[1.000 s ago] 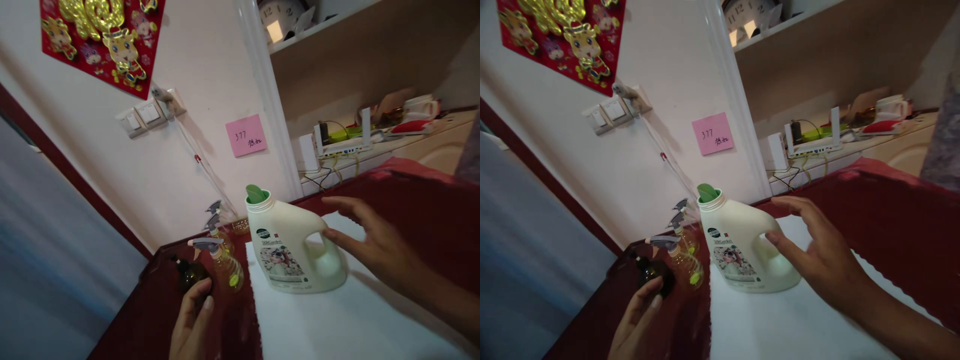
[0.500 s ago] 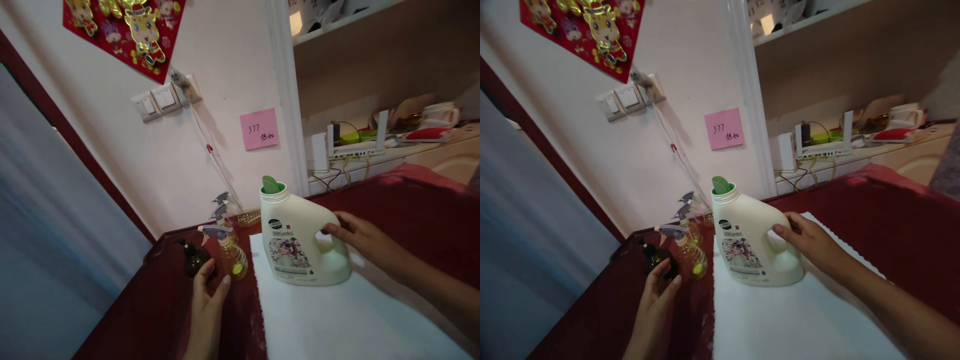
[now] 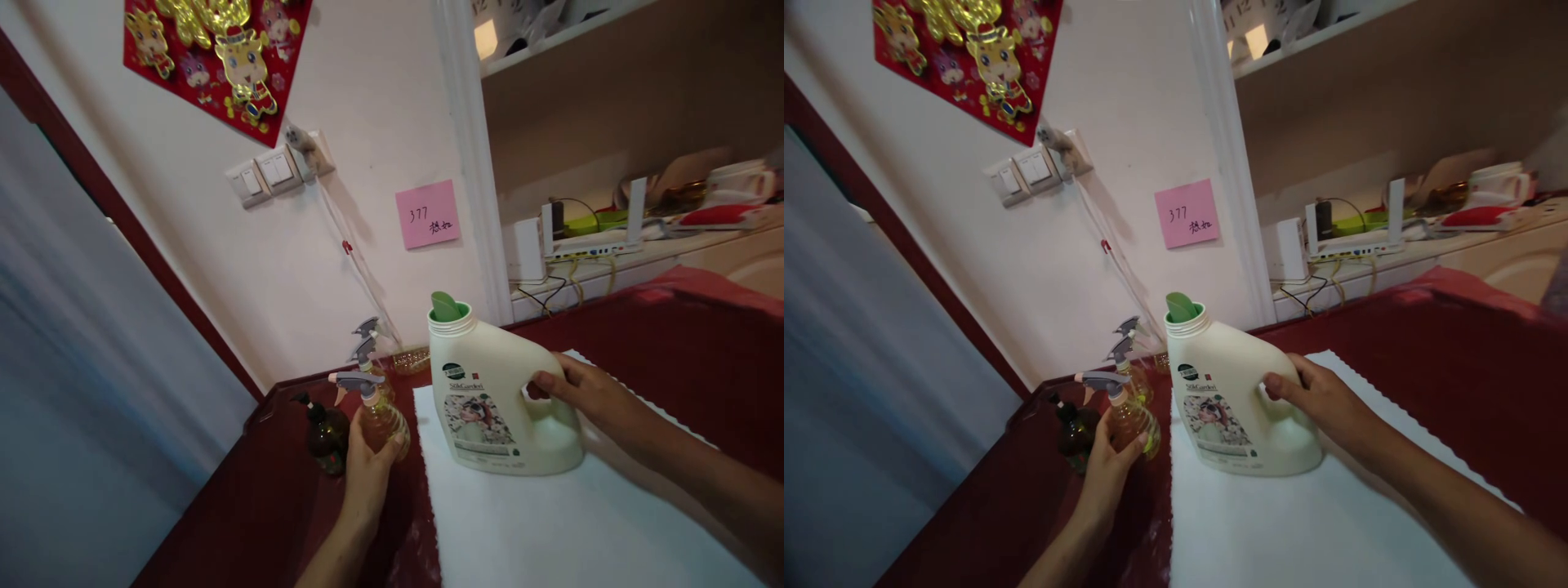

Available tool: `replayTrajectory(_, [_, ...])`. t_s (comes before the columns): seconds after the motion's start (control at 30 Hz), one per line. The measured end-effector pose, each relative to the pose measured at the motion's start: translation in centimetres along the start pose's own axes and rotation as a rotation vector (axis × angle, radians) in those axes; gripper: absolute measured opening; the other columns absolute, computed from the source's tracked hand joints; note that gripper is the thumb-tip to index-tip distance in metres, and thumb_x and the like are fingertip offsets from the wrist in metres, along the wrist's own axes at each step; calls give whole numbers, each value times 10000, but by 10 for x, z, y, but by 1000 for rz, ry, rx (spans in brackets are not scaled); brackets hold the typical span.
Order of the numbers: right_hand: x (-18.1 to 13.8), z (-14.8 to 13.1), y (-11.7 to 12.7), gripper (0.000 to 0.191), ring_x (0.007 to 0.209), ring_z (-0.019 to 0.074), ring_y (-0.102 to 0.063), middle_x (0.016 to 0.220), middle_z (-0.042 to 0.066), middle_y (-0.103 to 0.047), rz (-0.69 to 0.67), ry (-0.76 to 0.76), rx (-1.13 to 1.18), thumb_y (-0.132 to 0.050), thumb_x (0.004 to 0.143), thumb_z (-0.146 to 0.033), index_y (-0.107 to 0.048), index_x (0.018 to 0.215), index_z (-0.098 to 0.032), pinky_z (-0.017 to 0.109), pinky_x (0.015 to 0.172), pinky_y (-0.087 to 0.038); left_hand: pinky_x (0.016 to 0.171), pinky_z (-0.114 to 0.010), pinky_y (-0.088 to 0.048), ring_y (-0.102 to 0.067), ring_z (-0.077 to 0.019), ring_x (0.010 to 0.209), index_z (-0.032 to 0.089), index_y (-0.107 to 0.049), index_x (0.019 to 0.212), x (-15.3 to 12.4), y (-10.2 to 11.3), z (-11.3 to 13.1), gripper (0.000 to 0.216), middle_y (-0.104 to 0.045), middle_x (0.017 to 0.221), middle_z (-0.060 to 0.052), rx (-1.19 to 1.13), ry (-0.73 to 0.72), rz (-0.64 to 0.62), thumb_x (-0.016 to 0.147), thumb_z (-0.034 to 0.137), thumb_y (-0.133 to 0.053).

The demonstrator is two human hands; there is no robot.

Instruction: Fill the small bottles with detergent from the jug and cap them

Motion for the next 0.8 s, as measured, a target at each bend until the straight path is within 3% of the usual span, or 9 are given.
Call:
replayTrajectory(0.2, [-5,3,-2,531,929,292,-665,980,69,-692,-18,-35,78,-716,802,-725,-663,1019,-244,380,743,-561,1071,-457,-498,-688,-340,1194,201,-562,1270,11,0,-12,734,-731,1244,-151,15,-14,3,624,260,-906])
replayTrajectory(0.43, [-6,1,-2,520,986,319,-669,1005,78,-695,-20,-19,92,-733,798,-697,-665,1034,-238,402,786,-578,1011,-444,-533,-729,-323,1090,192,-603,1192,7,0,-4,659,-769,1151,-138,25,-4,1,615,263,-913])
replayTrajectory(0.8, [-3,2,-2,571,953,321,-660,972,88,-696,17,16,45,-712,779,-734,-656,1039,-228,434,786,-568,1020,-421,-527,-694,-320,1174,197,-551,1305,-21,5,11,734,-729,1282,-139,15,34,-42,667,301,-898])
Point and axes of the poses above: each hand's wrist, its own x-axis towards the middle knuckle, its own y-axis out of the back of the hand, z = x × y, the point moved 5 cm from there along x, towards the middle knuckle
